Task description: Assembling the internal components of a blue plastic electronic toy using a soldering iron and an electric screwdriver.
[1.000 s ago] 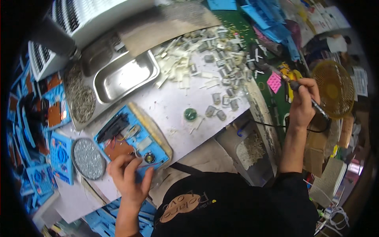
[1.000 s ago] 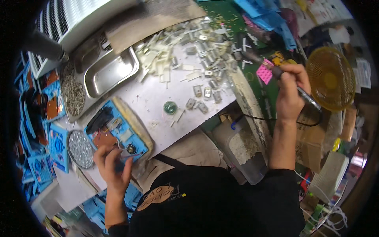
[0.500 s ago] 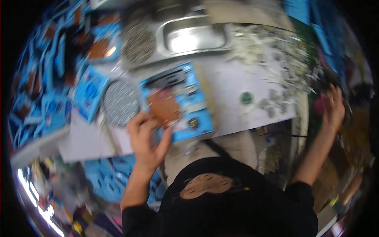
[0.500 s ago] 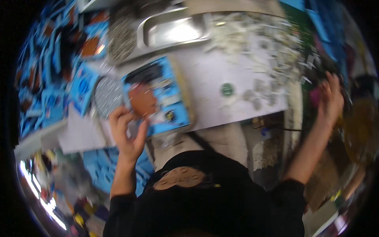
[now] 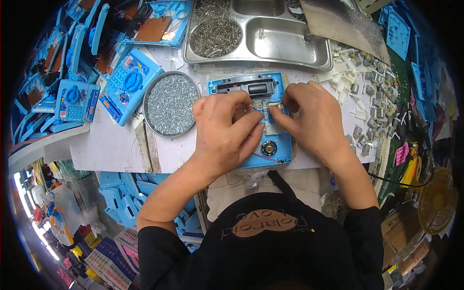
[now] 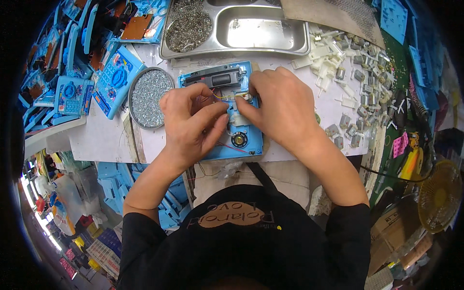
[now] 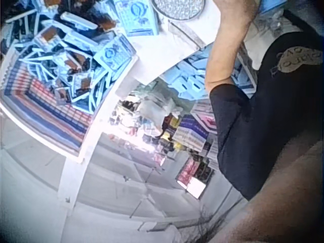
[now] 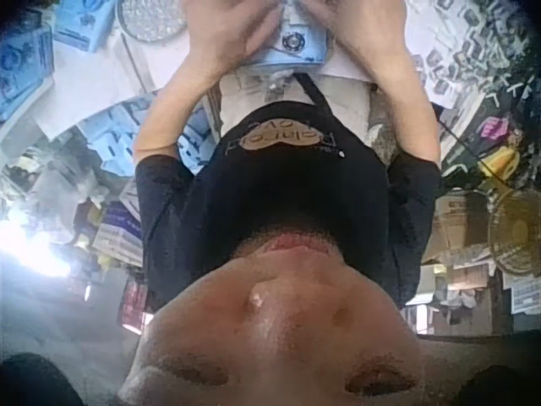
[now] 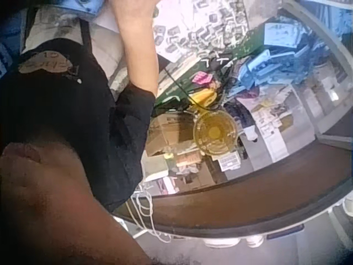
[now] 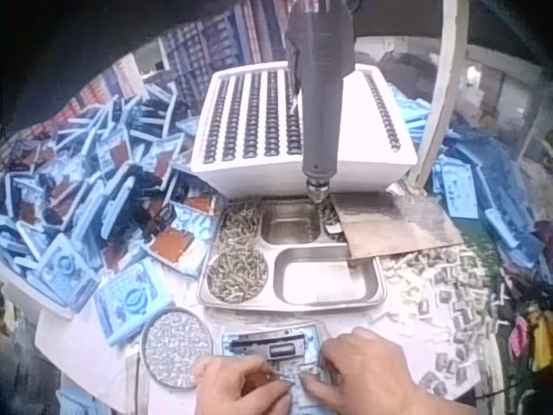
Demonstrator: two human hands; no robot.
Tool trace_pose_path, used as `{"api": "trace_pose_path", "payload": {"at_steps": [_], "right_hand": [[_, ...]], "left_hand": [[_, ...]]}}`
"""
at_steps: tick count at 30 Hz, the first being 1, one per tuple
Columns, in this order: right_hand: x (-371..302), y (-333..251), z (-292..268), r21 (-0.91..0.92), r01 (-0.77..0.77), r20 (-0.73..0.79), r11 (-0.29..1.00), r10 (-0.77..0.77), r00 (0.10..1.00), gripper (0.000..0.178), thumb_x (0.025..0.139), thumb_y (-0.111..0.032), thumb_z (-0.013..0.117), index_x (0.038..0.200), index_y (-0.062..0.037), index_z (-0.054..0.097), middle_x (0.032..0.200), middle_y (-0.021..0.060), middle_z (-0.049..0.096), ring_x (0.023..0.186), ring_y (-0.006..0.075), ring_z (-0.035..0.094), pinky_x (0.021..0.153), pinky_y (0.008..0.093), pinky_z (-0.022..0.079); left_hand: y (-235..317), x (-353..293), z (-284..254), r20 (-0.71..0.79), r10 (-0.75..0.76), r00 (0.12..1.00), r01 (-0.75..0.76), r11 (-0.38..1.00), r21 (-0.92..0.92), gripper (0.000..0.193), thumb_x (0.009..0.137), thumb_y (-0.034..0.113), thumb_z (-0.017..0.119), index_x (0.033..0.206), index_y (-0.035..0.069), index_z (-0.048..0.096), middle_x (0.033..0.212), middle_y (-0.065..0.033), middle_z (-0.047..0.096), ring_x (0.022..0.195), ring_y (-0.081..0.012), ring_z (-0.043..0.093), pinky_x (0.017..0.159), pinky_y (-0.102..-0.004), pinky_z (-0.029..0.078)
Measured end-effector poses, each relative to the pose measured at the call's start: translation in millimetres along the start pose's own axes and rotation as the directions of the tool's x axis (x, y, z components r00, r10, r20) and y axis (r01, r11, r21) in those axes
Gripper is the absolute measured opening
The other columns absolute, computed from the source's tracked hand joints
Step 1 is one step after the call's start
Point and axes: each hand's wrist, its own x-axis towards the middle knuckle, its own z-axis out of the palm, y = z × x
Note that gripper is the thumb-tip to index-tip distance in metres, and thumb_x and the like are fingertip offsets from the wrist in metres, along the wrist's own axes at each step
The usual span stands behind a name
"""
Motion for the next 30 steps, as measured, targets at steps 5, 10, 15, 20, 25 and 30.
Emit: {"api": "trace_pose_path", "payload": {"at_steps": [5, 10, 15, 20, 25, 30], "right_hand": [[8.0, -8.4, -2.0, -0.104, -0.033, 0.092, 0.994, 0.043, 0.995, 0.026, 0.079, -0.027, 0.077, 0.077, -0.0035, 0.066, 0.074, 0.0143, 0.068, 0.076, 0.0336, 0.068, 0.067, 0.0454, 0.054], [10.4, -18.8, -2.3, -0.215, 0.009, 0.071, 0.977, 0.007, 0.997, 0.024, 0.076, -0.026, 0.076, 0.074, -0.0033, 0.069, 0.071, 0.0177, 0.069, 0.072, 0.0367, 0.069, 0.066, 0.0465, 0.056], [14.5, -3.7, -4.5, -0.021, -0.110, 0.153, 0.994, 0.112, 0.982, 0.021, 0.073, -0.023, 0.075, 0.072, -0.0028, 0.071, 0.071, 0.0212, 0.069, 0.073, 0.0391, 0.071, 0.070, 0.0469, 0.058], [27.8, -1.9, -11.8, -0.023, -0.135, 0.278, 0.991, 0.136, 0.951, 0.024, 0.075, -0.025, 0.074, 0.075, -0.0010, 0.071, 0.073, 0.0178, 0.070, 0.072, 0.0373, 0.071, 0.067, 0.0454, 0.056], [34.0, -27.8, -8.4, -0.287, 0.191, 0.371, 0.939, -0.075, 0.926, 0.015, 0.076, -0.020, 0.074, 0.082, -0.0069, 0.078, 0.082, 0.0153, 0.075, 0.080, 0.0313, 0.076, 0.069, 0.0426, 0.061], [32.0, -14.0, -22.8, -0.146, 0.036, 0.394, 0.989, 0.024, 0.919, 0.013, 0.078, -0.014, 0.073, 0.083, -0.0027, 0.076, 0.078, 0.0148, 0.074, 0.075, 0.0268, 0.075, 0.066, 0.0388, 0.059]], "left_hand": [[-3.7, -1.9, 3.4, -0.017, 0.012, 1.000, -0.012, 1.000, -0.017, 0.028, 0.071, 0.014, 0.081, 0.099, 0.015, 0.076, 0.112, -0.0047, 0.060, 0.099, -0.0227, 0.056, 0.090, -0.0415, 0.034], [0.5, 4.5, 2.2, 0.009, 0.055, 0.998, -0.055, 0.995, 0.085, 0.029, 0.073, 0.017, 0.079, 0.102, 0.016, 0.076, 0.120, -0.0047, 0.061, 0.106, -0.0253, 0.056, 0.093, -0.0440, 0.035], [2.2, 4.5, 8.6, 0.000, 0.064, 0.998, -0.064, 0.991, 0.122, 0.030, 0.074, 0.017, 0.079, 0.104, 0.015, 0.076, 0.123, -0.0053, 0.061, 0.109, -0.0269, 0.055, 0.096, -0.0462, 0.034], [1.1, 4.4, 8.4, 0.004, 0.080, 0.997, -0.080, 0.988, 0.130, 0.027, 0.076, 0.016, 0.077, 0.102, 0.012, 0.076, 0.122, -0.0062, 0.061, 0.111, -0.0272, 0.056, 0.096, -0.0473, 0.033], [1.7, 5.5, 9.9, 0.010, 0.083, 0.997, -0.084, 0.988, 0.129, 0.025, 0.077, 0.017, 0.077, 0.101, 0.011, 0.075, 0.122, -0.0075, 0.061, 0.115, -0.0300, 0.054, 0.101, -0.0513, 0.032], [2.5, 4.3, 10.8, 0.023, 0.062, 0.998, -0.063, 0.995, 0.076, 0.025, 0.078, 0.018, 0.077, 0.101, 0.011, 0.075, 0.123, -0.0079, 0.061, 0.116, -0.0300, 0.054, 0.105, -0.0539, 0.030]]}}
